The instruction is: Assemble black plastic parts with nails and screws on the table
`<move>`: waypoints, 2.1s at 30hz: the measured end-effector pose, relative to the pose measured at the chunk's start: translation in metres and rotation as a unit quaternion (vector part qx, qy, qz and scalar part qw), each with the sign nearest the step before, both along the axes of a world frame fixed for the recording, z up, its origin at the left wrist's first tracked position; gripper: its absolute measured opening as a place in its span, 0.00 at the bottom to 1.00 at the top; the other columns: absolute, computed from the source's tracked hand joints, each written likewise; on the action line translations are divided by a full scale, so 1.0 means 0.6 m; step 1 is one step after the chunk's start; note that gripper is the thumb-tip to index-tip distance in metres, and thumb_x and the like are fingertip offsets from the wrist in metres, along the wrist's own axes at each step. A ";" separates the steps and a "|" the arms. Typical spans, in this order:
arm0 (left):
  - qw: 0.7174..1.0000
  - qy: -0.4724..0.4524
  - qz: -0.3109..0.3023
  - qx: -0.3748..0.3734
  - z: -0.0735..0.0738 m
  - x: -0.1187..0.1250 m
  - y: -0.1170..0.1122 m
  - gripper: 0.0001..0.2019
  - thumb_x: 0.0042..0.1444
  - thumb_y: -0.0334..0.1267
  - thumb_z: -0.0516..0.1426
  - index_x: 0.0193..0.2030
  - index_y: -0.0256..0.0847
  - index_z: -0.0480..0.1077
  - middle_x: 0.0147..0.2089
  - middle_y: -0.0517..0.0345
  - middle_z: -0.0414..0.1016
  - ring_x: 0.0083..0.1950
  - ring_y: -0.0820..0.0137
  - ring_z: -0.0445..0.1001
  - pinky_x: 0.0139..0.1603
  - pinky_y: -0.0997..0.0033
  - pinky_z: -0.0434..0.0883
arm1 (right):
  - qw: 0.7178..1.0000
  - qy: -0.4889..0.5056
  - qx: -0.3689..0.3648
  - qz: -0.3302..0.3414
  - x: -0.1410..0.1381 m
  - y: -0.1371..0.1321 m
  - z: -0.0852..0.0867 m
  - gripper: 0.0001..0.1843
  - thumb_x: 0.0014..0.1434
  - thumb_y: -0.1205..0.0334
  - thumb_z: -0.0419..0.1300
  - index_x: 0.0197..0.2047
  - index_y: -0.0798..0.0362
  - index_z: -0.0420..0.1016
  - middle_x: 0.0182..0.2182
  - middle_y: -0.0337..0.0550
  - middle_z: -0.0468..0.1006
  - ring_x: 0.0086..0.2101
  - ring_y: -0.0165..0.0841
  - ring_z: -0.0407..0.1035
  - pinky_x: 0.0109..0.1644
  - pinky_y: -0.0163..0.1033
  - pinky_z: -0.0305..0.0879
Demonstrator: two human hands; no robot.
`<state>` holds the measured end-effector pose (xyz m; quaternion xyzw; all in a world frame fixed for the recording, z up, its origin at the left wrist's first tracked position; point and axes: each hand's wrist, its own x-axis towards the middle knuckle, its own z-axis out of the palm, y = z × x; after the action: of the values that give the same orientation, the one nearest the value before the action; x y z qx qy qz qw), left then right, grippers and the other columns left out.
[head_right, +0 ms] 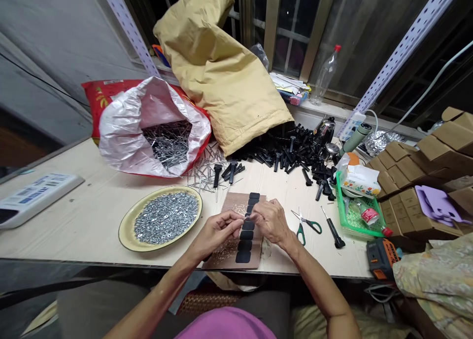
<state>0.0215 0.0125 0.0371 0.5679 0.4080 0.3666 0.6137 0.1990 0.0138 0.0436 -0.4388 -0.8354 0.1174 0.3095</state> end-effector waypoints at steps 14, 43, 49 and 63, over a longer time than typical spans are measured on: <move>1.000 -0.006 -0.015 -0.018 -0.008 0.008 -0.002 0.15 0.47 0.51 0.59 0.27 0.38 0.69 0.17 0.65 0.64 0.19 0.78 0.58 0.20 0.77 0.55 | 0.997 -0.044 0.071 0.007 -0.009 0.001 -0.009 0.25 0.69 0.52 0.37 0.28 0.52 0.66 0.23 0.41 0.70 0.26 0.31 0.61 0.36 0.41 0.54; 0.910 0.271 0.184 0.253 -0.141 -0.001 -0.033 0.17 0.60 0.44 0.51 0.52 0.42 0.69 0.48 0.49 0.74 0.51 0.59 0.69 0.52 0.53 0.68 | 0.957 -0.247 0.002 -0.153 0.068 0.055 -0.081 0.10 0.64 0.69 0.50 0.37 0.51 0.72 0.36 0.44 0.74 0.35 0.34 0.64 0.37 0.37 0.58; 0.845 0.334 0.181 0.375 -0.171 -0.004 -0.053 0.18 0.64 0.40 0.46 0.57 0.39 0.63 0.49 0.45 0.73 0.51 0.59 0.70 0.49 0.55 0.69 | 0.952 -0.282 0.111 -0.044 0.067 0.067 -0.110 0.16 0.65 0.74 0.44 0.34 0.56 0.71 0.30 0.45 0.72 0.30 0.33 0.62 0.33 0.39 0.57; 0.845 0.339 0.221 0.351 -0.175 -0.005 -0.054 0.19 0.64 0.33 0.43 0.60 0.40 0.59 0.50 0.45 0.73 0.51 0.61 0.71 0.49 0.57 0.69 | 0.950 -0.233 0.190 0.087 0.059 0.032 -0.117 0.15 0.63 0.77 0.46 0.31 0.54 0.67 0.25 0.38 0.67 0.27 0.28 0.59 0.29 0.35 0.60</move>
<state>0.0186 -0.0201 -0.0679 0.7290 0.5494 0.3959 0.1000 0.2344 0.0331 -0.0268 -0.3130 -0.9259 -0.1226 0.1722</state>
